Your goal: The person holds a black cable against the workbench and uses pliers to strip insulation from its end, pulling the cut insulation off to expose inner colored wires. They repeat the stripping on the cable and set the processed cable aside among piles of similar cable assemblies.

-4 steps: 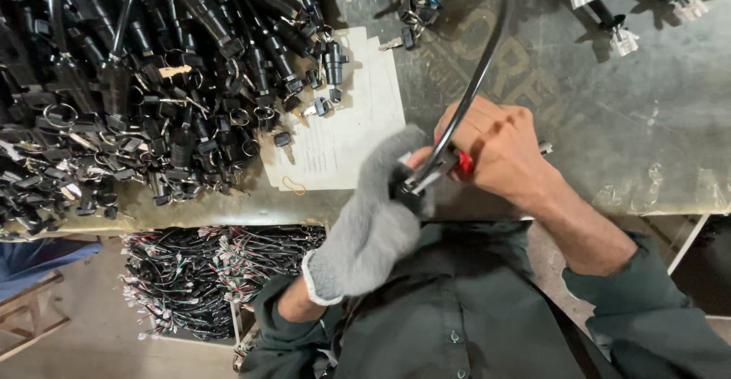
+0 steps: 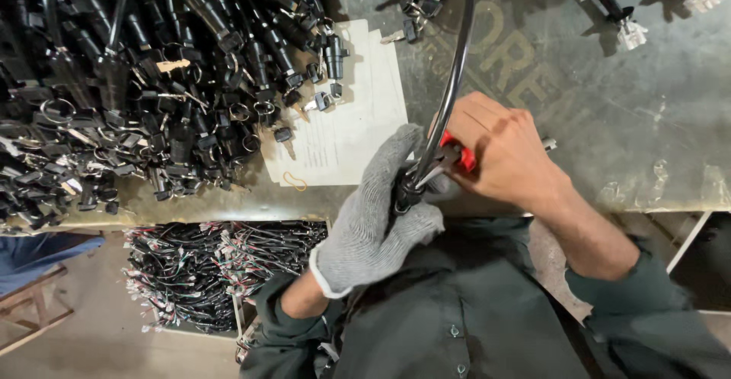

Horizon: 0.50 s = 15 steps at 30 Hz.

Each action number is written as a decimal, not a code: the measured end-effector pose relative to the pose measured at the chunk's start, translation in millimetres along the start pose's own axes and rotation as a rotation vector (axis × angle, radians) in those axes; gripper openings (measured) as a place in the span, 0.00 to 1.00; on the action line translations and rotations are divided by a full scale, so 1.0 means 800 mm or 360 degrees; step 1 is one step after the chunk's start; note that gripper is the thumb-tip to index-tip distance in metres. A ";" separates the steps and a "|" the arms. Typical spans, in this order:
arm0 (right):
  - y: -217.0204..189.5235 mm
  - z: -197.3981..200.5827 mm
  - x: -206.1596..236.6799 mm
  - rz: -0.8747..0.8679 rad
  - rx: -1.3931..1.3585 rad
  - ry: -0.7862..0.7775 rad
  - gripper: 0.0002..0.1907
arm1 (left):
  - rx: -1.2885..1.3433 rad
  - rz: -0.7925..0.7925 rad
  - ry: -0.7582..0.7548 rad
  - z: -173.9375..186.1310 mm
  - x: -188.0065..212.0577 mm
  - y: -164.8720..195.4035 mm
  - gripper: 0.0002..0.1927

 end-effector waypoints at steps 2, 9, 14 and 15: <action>-0.009 0.008 0.001 -0.0083 0.0022 0.0056 0.22 | -0.0507 -0.0240 0.0183 0.006 -0.006 -0.001 0.39; -0.009 0.002 0.009 -0.0241 0.0153 0.0085 0.17 | -0.1114 -0.0827 0.0494 -0.005 -0.005 -0.018 0.36; -0.008 -0.001 0.025 -0.0379 0.0303 -0.0005 0.18 | -0.1641 -0.0953 0.0603 -0.006 -0.003 -0.023 0.35; -0.006 -0.001 0.029 -0.0431 0.0341 0.0003 0.18 | -0.1765 -0.0958 0.0639 -0.008 0.000 -0.024 0.34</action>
Point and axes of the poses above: each hand's wrist, its own x-axis away from the middle knuckle, its own z-axis out of the back of the hand, y = z × x, the point moved 6 cm from there along -x, towards the middle knuckle, and after that the axes turned 9 degrees about x, right-handed, at the moved point
